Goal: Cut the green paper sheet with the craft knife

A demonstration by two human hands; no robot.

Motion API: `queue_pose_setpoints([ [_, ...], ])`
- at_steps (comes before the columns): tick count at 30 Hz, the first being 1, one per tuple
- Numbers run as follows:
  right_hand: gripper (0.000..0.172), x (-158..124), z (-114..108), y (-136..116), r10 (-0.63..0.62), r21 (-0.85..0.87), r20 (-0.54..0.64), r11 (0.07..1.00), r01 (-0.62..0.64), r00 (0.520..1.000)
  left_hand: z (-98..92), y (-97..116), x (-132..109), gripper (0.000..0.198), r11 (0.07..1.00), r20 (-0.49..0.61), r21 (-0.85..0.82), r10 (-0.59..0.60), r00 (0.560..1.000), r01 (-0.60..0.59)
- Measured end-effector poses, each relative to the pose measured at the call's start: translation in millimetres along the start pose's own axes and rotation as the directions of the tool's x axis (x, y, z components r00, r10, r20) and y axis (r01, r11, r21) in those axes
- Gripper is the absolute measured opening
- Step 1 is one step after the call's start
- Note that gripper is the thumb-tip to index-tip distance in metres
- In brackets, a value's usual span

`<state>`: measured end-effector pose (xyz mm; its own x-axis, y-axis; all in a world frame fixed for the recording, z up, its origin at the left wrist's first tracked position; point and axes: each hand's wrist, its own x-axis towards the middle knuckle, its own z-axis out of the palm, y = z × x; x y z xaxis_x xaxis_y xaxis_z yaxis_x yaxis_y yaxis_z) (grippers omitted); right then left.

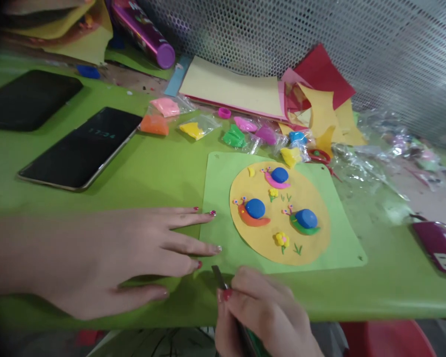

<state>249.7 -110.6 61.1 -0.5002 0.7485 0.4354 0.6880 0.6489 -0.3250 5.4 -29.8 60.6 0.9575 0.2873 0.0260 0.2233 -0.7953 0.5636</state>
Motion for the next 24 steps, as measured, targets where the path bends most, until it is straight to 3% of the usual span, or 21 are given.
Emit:
queue_pose_setpoints([
  [2, 0.01, 2, -4, 9, -0.075, -0.017, 0.05, 0.997, 0.076, 0.996, -0.3, 0, 1, 0.015, 1.0, -0.007, -0.011, -0.009, 1.0, 0.009],
  [5, 0.018, -1, -2, 16, -0.132, -0.114, -0.007, 0.985, 0.131, 0.991, 0.2, 0, 0, 0.013, 0.999, -0.028, -0.046, 0.003, 1.0, -0.004],
  [11, 0.008, 2, -1, 19, -0.203, -0.135, -0.003, 0.97, 0.201, 0.979, -1.3, 0, -1, 0.01, 0.998, -0.077, -0.066, 0.007, 0.997, -0.012],
  [16, 0.012, 12, 2, 15, -0.208, -0.097, 0.038, 0.973, 0.21, 0.977, -3.0, 4, -1, 0.012, 0.999, -0.005, -0.045, -0.004, 1.0, 0.004],
  [24, 0.012, -3, 8, 14, -0.119, -0.02, 0.067, 0.993, 0.12, 0.991, 1.8, 0, -2, 0.006, 0.999, -0.057, -0.047, 0.005, 0.998, -0.008],
])
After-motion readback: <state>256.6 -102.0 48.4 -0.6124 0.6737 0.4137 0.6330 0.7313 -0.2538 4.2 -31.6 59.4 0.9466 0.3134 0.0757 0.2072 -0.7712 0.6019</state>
